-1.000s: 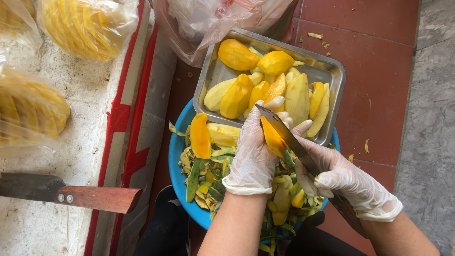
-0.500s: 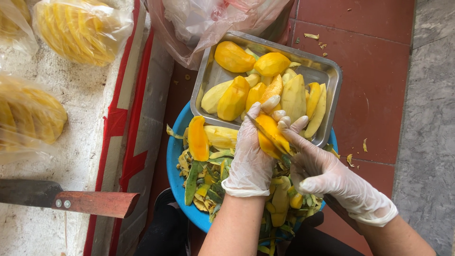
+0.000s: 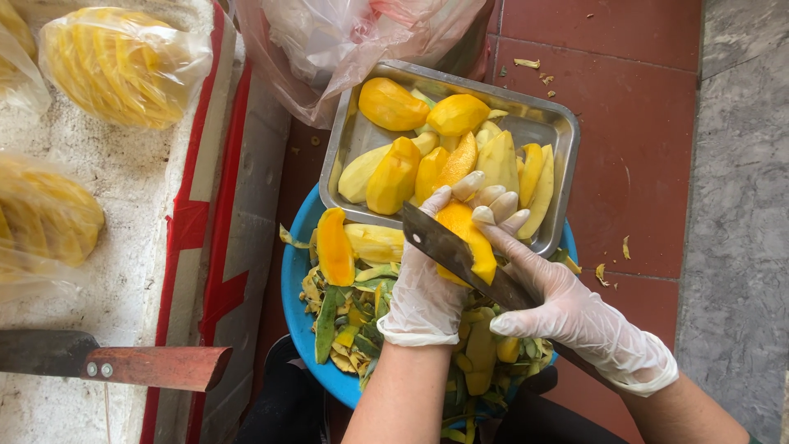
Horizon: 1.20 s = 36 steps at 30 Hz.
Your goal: Peeling and slicing mangoes using a large knife and placing the slices into a metal tray
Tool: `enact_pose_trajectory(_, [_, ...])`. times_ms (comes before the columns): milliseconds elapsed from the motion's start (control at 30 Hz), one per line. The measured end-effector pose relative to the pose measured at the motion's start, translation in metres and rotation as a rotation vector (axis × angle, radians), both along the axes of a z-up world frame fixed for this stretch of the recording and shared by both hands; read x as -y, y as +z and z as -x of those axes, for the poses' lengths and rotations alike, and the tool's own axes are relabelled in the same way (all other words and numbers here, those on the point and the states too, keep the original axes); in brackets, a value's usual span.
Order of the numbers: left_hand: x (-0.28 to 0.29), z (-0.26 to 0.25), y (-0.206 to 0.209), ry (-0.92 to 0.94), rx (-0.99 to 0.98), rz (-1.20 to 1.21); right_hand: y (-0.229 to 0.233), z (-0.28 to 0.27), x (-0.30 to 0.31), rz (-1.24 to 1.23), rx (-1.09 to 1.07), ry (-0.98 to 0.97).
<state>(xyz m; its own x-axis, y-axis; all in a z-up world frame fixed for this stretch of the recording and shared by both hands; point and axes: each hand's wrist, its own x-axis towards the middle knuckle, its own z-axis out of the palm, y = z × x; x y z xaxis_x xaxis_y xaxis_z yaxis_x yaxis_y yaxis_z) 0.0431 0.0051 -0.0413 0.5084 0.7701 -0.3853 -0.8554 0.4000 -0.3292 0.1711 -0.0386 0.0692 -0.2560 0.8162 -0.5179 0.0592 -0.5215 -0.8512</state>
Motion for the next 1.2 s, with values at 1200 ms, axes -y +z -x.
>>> enact_pose_trajectory(1200, [0.02,0.025,0.039,-0.209,-0.578,-0.334,0.05,-0.004,-0.015,0.09,0.546,0.068])
